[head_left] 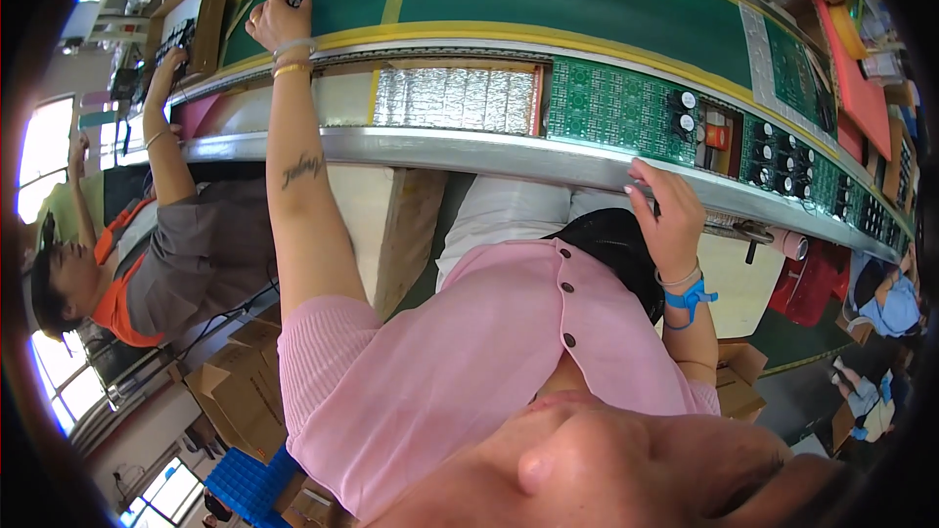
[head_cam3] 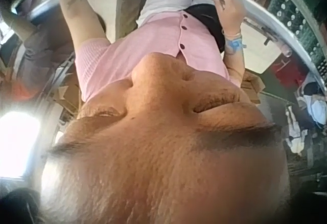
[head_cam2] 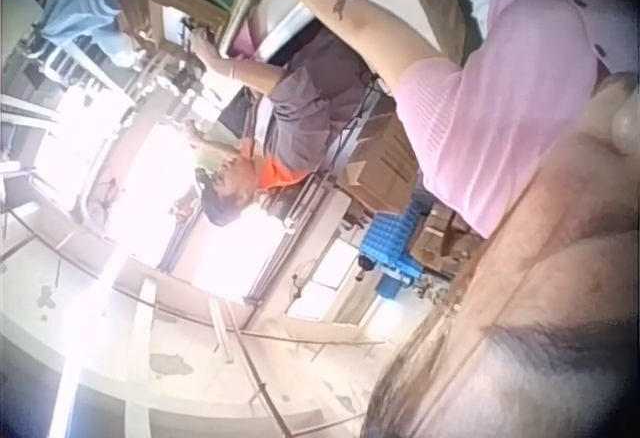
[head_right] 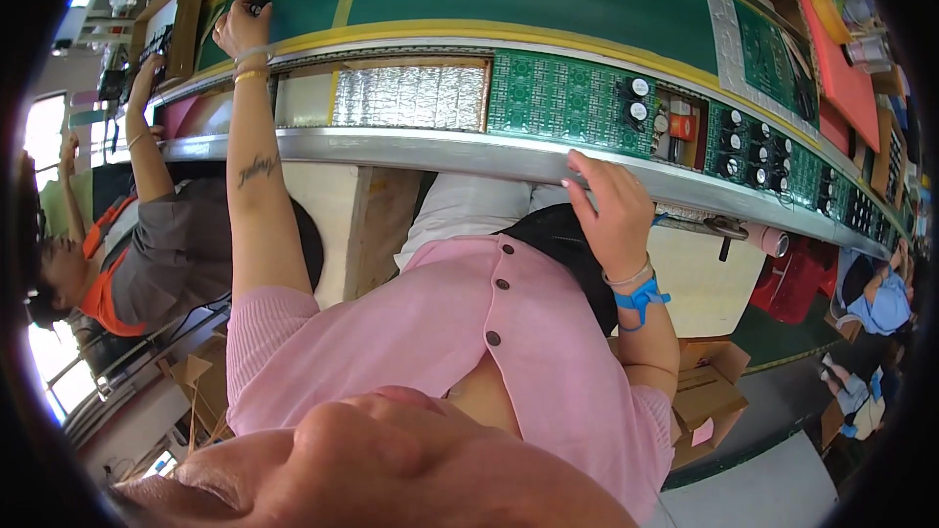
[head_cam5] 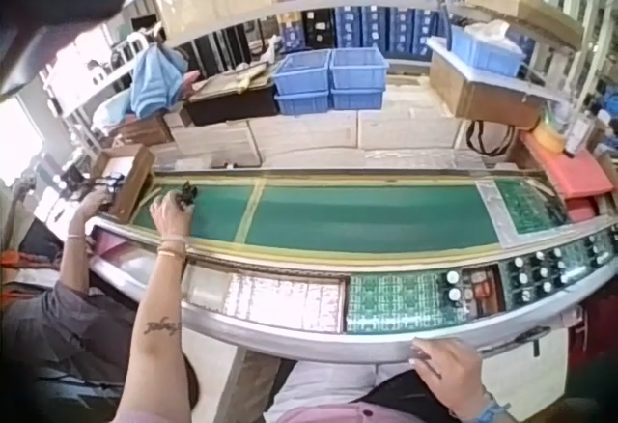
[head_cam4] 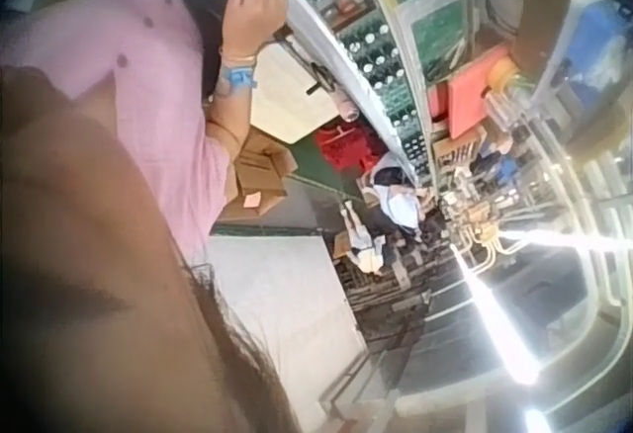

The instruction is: The person assembles a printed circuit board by hand, integrating plastic housing, a fan component, and connectors into the board.

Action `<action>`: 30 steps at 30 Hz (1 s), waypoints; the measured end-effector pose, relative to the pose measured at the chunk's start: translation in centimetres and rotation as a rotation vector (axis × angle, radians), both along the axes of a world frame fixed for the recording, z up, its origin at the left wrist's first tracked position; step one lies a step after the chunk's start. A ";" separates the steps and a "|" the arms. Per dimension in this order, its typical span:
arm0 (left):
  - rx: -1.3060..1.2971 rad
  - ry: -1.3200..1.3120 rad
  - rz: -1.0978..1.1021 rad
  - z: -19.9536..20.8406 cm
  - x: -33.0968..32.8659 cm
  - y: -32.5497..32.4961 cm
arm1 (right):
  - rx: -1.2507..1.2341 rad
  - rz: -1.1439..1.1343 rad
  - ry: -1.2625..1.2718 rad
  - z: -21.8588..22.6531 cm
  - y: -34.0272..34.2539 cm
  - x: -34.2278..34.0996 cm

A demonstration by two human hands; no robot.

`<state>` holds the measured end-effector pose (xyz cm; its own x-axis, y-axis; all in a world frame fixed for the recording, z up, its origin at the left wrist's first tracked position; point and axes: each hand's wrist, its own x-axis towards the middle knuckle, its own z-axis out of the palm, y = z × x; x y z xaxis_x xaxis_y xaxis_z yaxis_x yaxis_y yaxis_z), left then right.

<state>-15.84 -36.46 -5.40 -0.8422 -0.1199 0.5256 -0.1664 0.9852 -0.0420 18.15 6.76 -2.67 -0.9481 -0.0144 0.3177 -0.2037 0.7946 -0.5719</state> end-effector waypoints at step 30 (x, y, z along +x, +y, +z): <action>1.491 -0.467 -0.929 2.3 15.1 20.5 | -0.705 -0.117 -0.018 -0.5 3.0 -1.9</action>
<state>-0.71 -15.96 -3.09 -0.9325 0.3254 0.1569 0.1636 -0.0069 0.9865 16.21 9.72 -3.21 -0.9360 0.2905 0.1986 -0.1259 0.2504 -0.9599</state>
